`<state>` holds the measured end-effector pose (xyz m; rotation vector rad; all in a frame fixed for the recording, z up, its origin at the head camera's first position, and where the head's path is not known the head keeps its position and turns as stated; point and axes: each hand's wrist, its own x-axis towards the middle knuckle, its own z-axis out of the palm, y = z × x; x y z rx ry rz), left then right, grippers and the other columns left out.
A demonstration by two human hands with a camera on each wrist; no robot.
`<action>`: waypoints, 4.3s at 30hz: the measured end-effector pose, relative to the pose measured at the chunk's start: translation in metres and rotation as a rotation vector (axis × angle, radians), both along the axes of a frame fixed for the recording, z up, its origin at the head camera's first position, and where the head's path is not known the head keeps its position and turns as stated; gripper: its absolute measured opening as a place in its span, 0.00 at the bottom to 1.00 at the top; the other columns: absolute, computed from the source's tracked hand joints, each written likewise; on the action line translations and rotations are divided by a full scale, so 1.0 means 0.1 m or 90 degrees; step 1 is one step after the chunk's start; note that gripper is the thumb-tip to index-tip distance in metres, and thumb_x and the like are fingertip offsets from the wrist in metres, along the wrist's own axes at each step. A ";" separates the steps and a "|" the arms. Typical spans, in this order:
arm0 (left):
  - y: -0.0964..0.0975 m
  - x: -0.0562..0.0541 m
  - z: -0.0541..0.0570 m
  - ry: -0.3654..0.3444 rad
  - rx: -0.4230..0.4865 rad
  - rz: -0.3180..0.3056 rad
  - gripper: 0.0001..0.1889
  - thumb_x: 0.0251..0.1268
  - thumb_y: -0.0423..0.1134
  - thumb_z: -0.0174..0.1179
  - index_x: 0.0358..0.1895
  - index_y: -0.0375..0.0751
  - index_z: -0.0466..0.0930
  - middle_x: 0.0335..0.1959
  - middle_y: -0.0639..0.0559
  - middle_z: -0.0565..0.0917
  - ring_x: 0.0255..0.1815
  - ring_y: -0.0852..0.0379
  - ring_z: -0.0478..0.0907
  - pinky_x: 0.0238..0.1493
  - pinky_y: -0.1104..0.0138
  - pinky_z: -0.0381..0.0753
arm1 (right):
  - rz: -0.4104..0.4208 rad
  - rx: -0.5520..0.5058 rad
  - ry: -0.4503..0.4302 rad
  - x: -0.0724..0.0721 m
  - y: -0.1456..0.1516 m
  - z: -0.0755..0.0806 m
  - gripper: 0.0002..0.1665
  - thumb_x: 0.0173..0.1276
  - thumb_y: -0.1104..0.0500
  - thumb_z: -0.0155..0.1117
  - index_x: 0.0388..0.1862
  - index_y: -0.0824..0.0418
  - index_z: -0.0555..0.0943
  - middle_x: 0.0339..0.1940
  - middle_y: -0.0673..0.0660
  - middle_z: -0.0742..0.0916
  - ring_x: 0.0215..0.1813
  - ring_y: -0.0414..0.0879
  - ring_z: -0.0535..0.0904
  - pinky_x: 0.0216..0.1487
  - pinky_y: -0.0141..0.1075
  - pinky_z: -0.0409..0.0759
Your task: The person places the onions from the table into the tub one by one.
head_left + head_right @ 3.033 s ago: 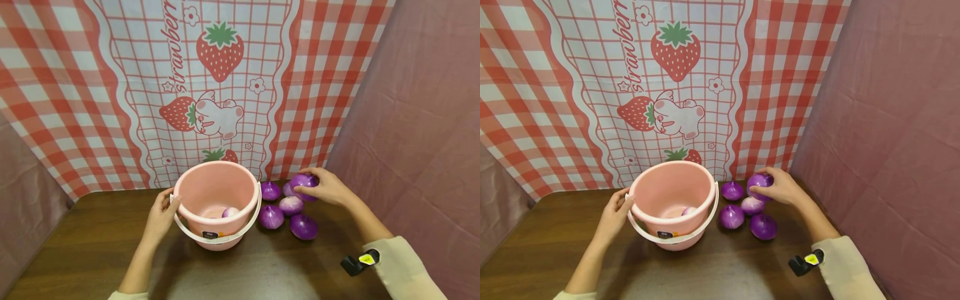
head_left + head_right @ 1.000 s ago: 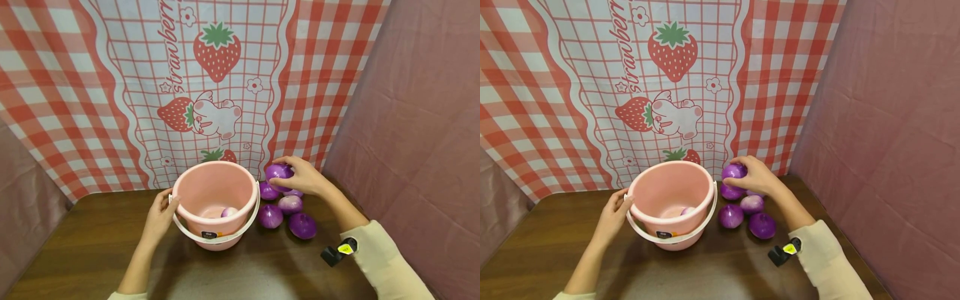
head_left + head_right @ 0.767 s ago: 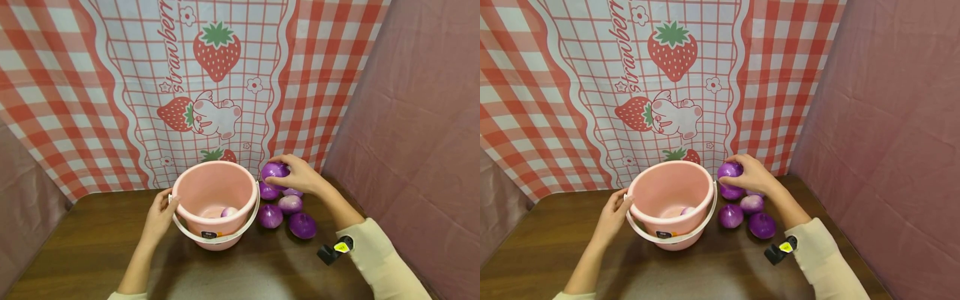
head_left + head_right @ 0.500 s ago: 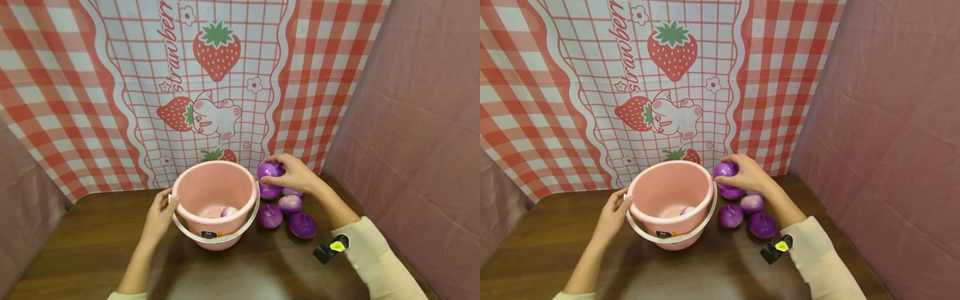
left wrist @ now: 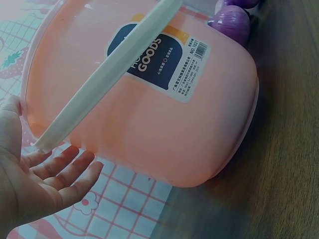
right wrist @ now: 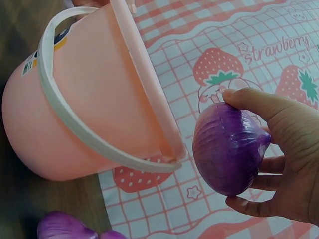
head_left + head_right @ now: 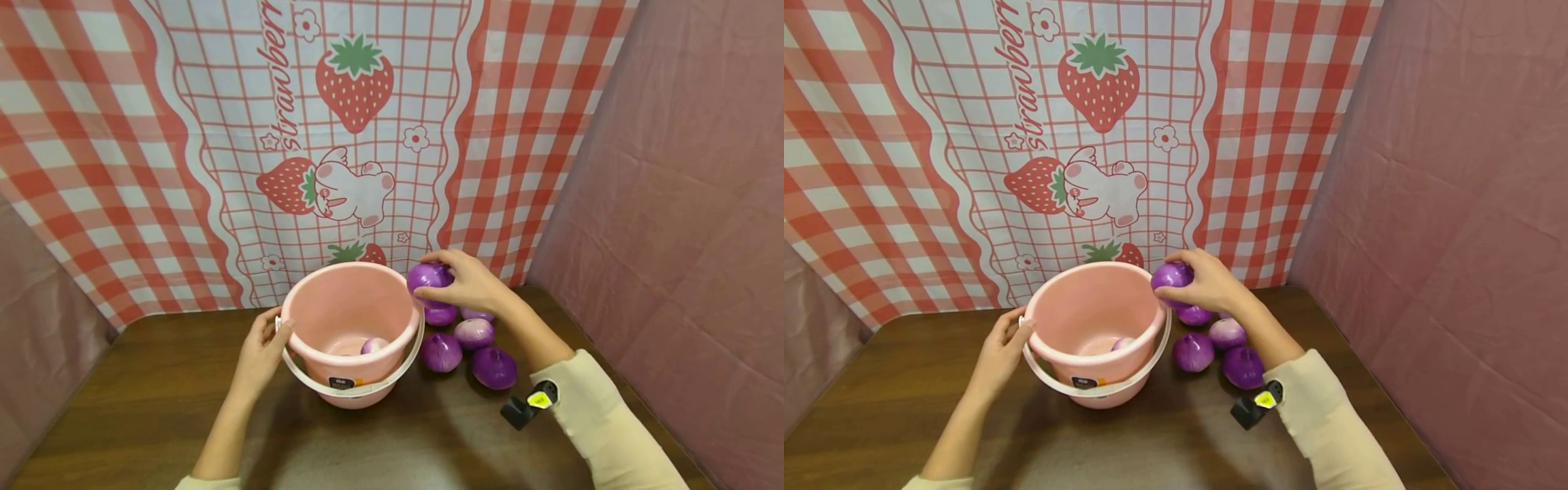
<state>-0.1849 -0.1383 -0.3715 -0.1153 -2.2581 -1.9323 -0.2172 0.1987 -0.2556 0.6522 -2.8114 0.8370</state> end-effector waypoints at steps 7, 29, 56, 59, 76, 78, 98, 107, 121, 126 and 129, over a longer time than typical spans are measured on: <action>0.00 0.00 0.00 0.005 -0.004 0.000 0.23 0.71 0.40 0.50 0.65 0.36 0.61 0.54 0.28 0.75 0.33 0.73 0.76 0.36 0.69 0.83 | 0.006 -0.006 -0.002 -0.01 -0.07 0.00 0.36 0.53 0.41 0.70 0.59 0.52 0.74 0.54 0.55 0.79 0.56 0.49 0.75 0.55 0.46 0.76; 0.02 0.02 0.01 0.007 0.001 0.004 0.24 0.71 0.39 0.48 0.66 0.35 0.59 0.56 0.28 0.73 0.32 0.74 0.75 0.34 0.71 0.81 | 0.024 -0.014 0.011 -0.03 -0.27 -0.05 0.36 0.52 0.41 0.71 0.58 0.53 0.76 0.54 0.54 0.80 0.53 0.48 0.76 0.53 0.43 0.77; 0.02 0.01 0.01 0.008 -0.015 0.014 0.23 0.71 0.41 0.50 0.64 0.35 0.62 0.52 0.27 0.76 0.30 0.72 0.76 0.34 0.70 0.82 | 0.072 -0.015 0.014 -0.06 -0.49 -0.09 0.34 0.54 0.43 0.70 0.58 0.54 0.75 0.55 0.55 0.80 0.57 0.50 0.74 0.56 0.44 0.76; 0.02 0.01 0.00 0.009 -0.016 0.014 0.23 0.71 0.41 0.50 0.64 0.35 0.62 0.52 0.27 0.76 0.29 0.72 0.76 0.34 0.70 0.82 | 0.079 -0.013 0.016 -0.05 -0.51 -0.09 0.35 0.54 0.43 0.70 0.59 0.55 0.75 0.56 0.55 0.80 0.58 0.50 0.74 0.57 0.44 0.76; 0.01 -0.01 -0.01 0.014 -0.012 0.016 0.23 0.70 0.40 0.50 0.64 0.34 0.62 0.52 0.26 0.76 0.28 0.71 0.76 0.32 0.70 0.81 | 0.077 -0.011 0.013 -0.07 -0.67 -0.13 0.36 0.53 0.43 0.71 0.59 0.55 0.75 0.56 0.56 0.79 0.59 0.50 0.74 0.56 0.45 0.76; 0.01 -0.01 -0.01 0.011 -0.011 0.016 0.23 0.70 0.41 0.50 0.64 0.34 0.62 0.52 0.26 0.76 0.28 0.71 0.76 0.32 0.71 0.81 | 0.079 -0.015 0.011 -0.08 -0.69 -0.15 0.36 0.52 0.43 0.71 0.59 0.55 0.75 0.55 0.56 0.80 0.57 0.50 0.75 0.55 0.43 0.77; 0.02 0.00 0.00 0.001 -0.010 0.018 0.23 0.70 0.42 0.51 0.64 0.35 0.62 0.52 0.27 0.76 0.27 0.71 0.76 0.32 0.69 0.82 | 0.114 -0.024 0.018 -0.16 -0.85 -0.31 0.32 0.52 0.46 0.72 0.56 0.54 0.77 0.51 0.55 0.81 0.54 0.49 0.76 0.53 0.41 0.78; 0.02 0.00 0.00 0.000 -0.006 0.014 0.23 0.70 0.41 0.50 0.64 0.35 0.62 0.52 0.27 0.76 0.28 0.71 0.76 0.32 0.70 0.82 | 0.131 -0.027 0.021 -0.21 -0.90 -0.36 0.31 0.52 0.46 0.72 0.55 0.53 0.77 0.53 0.53 0.81 0.57 0.48 0.76 0.55 0.40 0.77; 0.02 0.01 0.00 0.005 -0.002 0.017 0.22 0.71 0.40 0.50 0.63 0.35 0.62 0.50 0.27 0.76 0.26 0.70 0.76 0.31 0.69 0.82 | 0.142 -0.045 0.024 -0.27 -0.97 -0.40 0.30 0.51 0.47 0.73 0.53 0.55 0.78 0.52 0.52 0.82 0.55 0.46 0.77 0.55 0.37 0.77; 0.02 0.01 0.01 0.007 -0.004 0.015 0.23 0.71 0.40 0.50 0.64 0.34 0.62 0.51 0.27 0.76 0.26 0.70 0.76 0.30 0.70 0.81 | 0.136 -0.036 0.051 -0.30 -1.00 -0.44 0.31 0.50 0.45 0.73 0.52 0.56 0.79 0.52 0.51 0.83 0.56 0.44 0.76 0.56 0.35 0.76; 0.02 0.01 0.01 0.005 -0.004 0.015 0.23 0.70 0.40 0.50 0.64 0.34 0.62 0.50 0.26 0.76 0.25 0.69 0.76 0.30 0.71 0.81 | 0.152 -0.039 0.071 -0.32 -1.03 -0.46 0.30 0.49 0.46 0.73 0.50 0.56 0.80 0.52 0.53 0.84 0.56 0.44 0.76 0.57 0.35 0.75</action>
